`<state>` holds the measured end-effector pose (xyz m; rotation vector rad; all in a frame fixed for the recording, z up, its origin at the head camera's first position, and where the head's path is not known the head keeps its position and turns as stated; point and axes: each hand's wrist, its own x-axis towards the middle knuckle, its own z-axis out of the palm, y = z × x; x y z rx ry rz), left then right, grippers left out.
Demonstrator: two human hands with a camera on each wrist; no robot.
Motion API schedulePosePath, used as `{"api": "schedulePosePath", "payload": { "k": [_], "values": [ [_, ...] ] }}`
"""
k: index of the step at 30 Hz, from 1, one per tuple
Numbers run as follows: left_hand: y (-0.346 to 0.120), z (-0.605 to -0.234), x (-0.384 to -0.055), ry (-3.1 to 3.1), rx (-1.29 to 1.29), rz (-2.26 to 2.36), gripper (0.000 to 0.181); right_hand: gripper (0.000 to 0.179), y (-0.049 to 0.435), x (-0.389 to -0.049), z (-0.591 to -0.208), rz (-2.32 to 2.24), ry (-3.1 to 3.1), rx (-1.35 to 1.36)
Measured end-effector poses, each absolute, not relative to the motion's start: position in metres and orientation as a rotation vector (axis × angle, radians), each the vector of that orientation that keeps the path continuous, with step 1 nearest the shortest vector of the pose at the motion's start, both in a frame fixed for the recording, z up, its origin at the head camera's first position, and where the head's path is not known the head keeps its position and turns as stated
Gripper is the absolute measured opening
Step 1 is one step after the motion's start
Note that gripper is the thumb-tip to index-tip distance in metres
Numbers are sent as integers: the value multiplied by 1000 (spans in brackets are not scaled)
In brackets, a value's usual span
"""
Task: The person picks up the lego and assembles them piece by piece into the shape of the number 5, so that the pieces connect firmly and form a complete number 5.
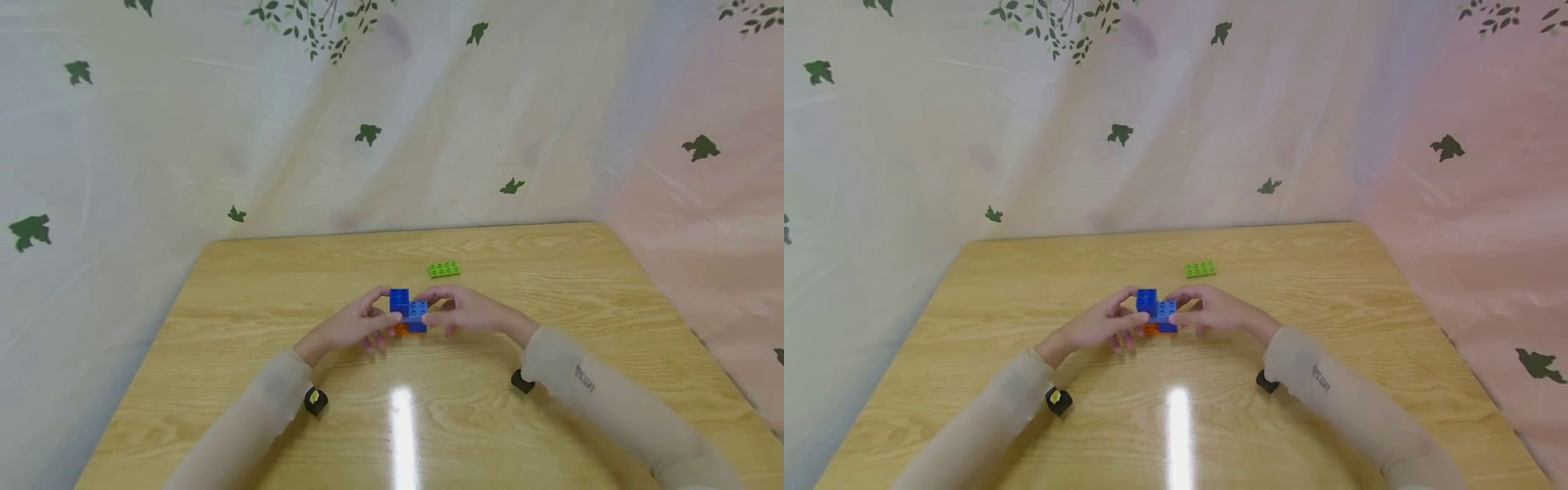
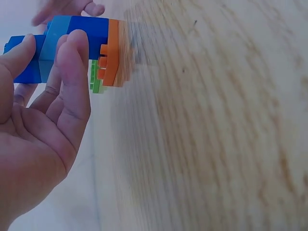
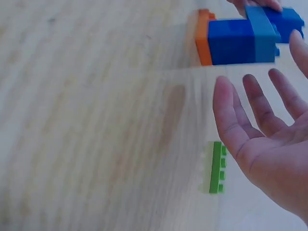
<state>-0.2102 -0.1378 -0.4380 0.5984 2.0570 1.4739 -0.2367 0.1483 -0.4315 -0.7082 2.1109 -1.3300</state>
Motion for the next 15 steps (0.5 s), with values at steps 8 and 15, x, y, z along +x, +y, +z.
{"api": "schedulePosePath", "payload": {
  "k": [8,15],
  "values": [
    [-140,-439,-212,2071,530,1482,61,52,161,-273,-424,-1462,2333,-565],
    [-138,-438,-210,2076,519,1499,63,50,166,-299,-432,-1435,2463,-401]
  ]
}}
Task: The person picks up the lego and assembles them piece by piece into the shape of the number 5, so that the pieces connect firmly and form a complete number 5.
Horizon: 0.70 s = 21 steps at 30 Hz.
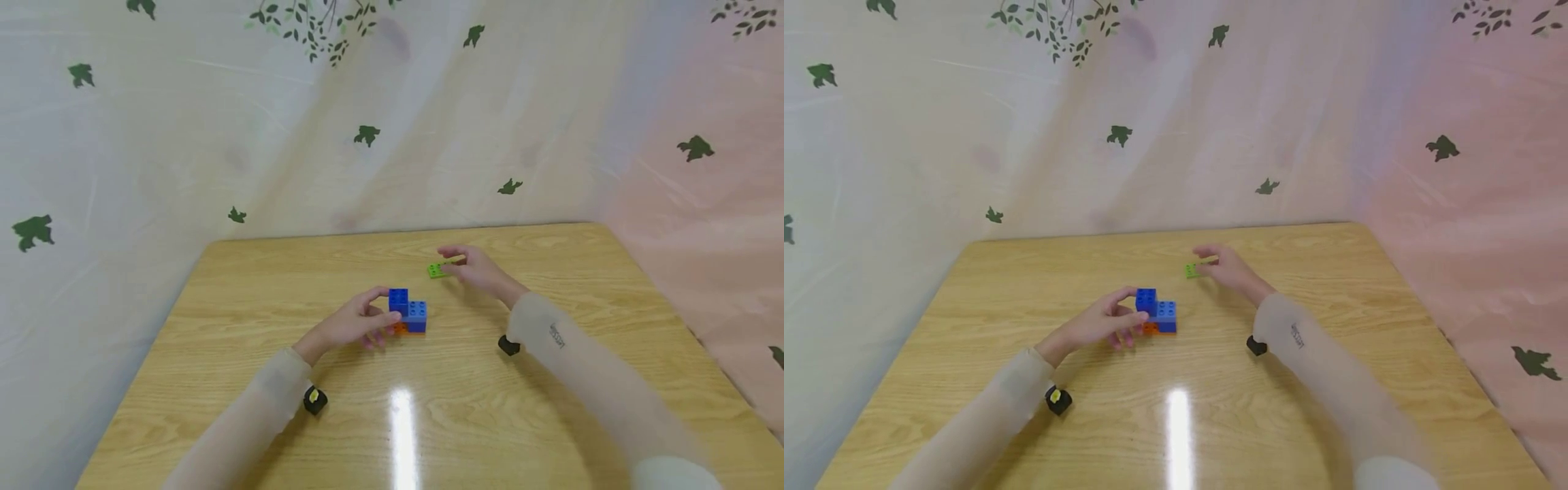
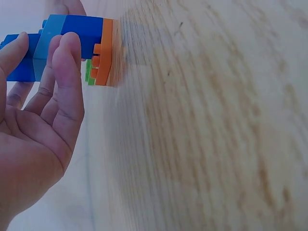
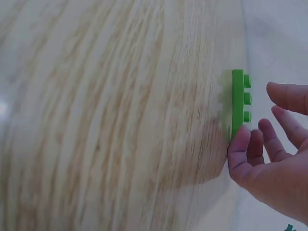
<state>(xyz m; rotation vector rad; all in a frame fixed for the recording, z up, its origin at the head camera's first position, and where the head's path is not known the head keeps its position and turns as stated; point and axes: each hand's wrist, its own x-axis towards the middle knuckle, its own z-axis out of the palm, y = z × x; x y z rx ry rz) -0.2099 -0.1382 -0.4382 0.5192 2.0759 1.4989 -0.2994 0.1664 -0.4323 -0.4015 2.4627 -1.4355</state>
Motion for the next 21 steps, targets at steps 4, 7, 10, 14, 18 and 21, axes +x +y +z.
{"api": "schedulePosePath", "payload": {
  "k": [4,7,10,14,18,21],
  "values": [
    [-138,-439,-210,2073,514,1500,64,53,165,-307,-438,-1389,2490,-315],
    [-137,-439,-210,2069,514,1493,64,54,167,-308,-440,-1382,2500,-296],
    [-136,-439,-211,2050,528,1494,63,54,173,-309,-439,-1355,2523,-312],
    [-133,-438,-211,2017,542,1508,60,55,184,-310,-438,-1236,2548,-352],
    [-132,-438,-209,2004,539,1514,57,60,188,-312,-440,-1088,2554,-414],
    [-131,-438,-208,1998,533,1516,56,61,187,-313,-443,-1029,2561,-428]
  ]
}}
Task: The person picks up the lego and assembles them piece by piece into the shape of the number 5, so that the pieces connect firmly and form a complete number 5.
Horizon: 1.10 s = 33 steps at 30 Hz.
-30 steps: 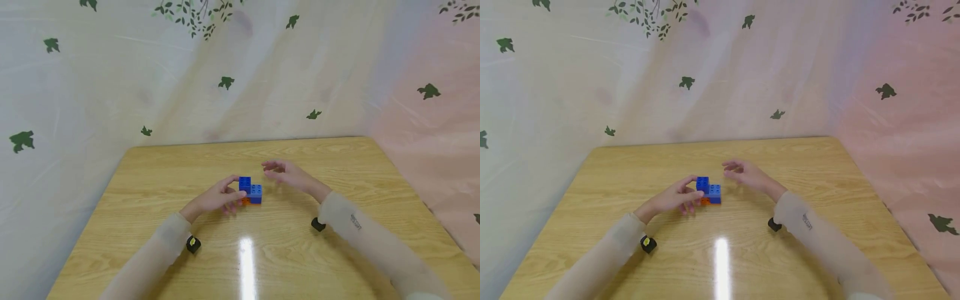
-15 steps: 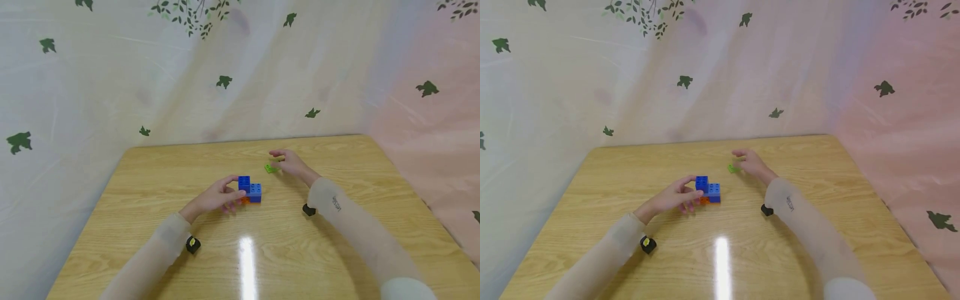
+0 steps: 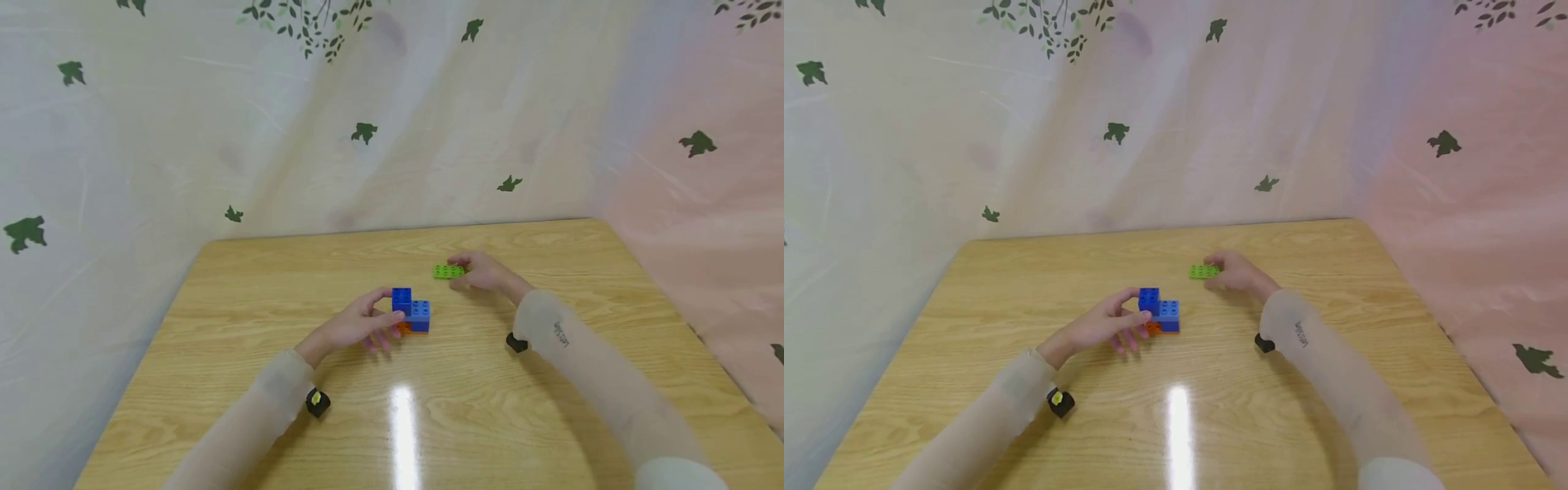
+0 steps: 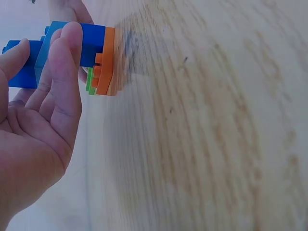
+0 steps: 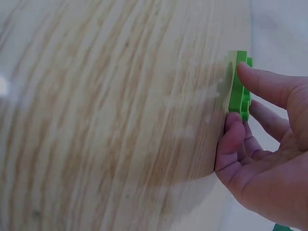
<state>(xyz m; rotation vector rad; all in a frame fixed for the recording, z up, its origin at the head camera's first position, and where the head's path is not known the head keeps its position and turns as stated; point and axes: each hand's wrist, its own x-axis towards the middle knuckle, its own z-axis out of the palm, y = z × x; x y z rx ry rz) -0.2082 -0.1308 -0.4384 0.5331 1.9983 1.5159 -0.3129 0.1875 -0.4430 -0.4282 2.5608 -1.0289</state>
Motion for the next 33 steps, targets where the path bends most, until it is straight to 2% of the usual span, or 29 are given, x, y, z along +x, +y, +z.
{"api": "schedulePosePath", "payload": {
  "k": [15,33],
  "values": [
    [-126,-439,-207,1963,532,1528,56,50,178,-308,-444,-889,2652,-453],
    [-124,-446,-211,2019,521,1531,51,50,182,-301,-433,-923,2569,-494]
  ]
}}
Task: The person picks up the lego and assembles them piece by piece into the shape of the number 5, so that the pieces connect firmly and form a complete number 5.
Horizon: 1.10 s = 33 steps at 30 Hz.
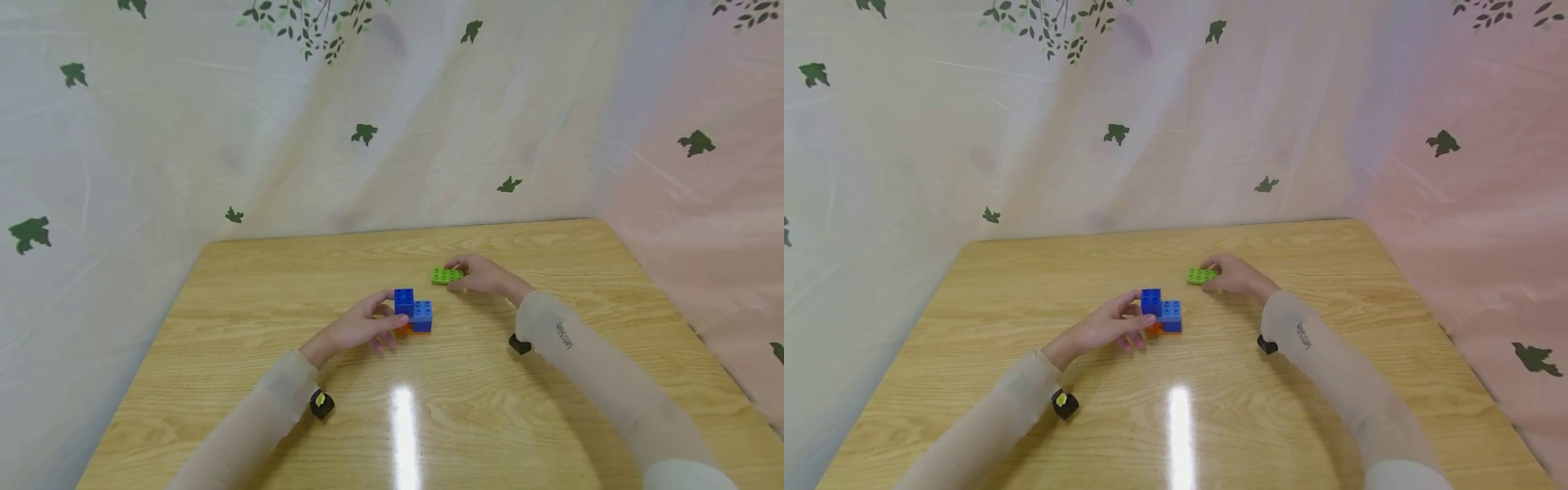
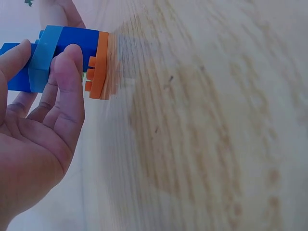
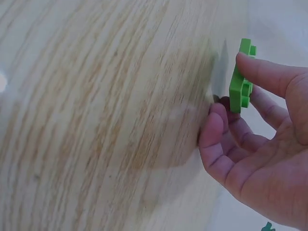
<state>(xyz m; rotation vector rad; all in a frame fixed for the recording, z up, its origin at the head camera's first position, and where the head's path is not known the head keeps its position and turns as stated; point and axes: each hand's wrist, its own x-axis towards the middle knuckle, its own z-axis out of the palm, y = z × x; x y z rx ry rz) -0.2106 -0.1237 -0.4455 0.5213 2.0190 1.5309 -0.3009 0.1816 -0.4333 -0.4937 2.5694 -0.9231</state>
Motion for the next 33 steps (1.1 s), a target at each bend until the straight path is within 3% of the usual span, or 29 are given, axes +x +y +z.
{"api": "schedulePosePath", "payload": {
  "k": [22,33],
  "values": [
    [-126,-443,-208,2053,524,1508,55,57,157,-258,-366,-1049,2328,-811],
    [-128,-442,-205,2059,547,1505,51,49,149,-241,-362,-1137,2310,-959]
  ]
}}
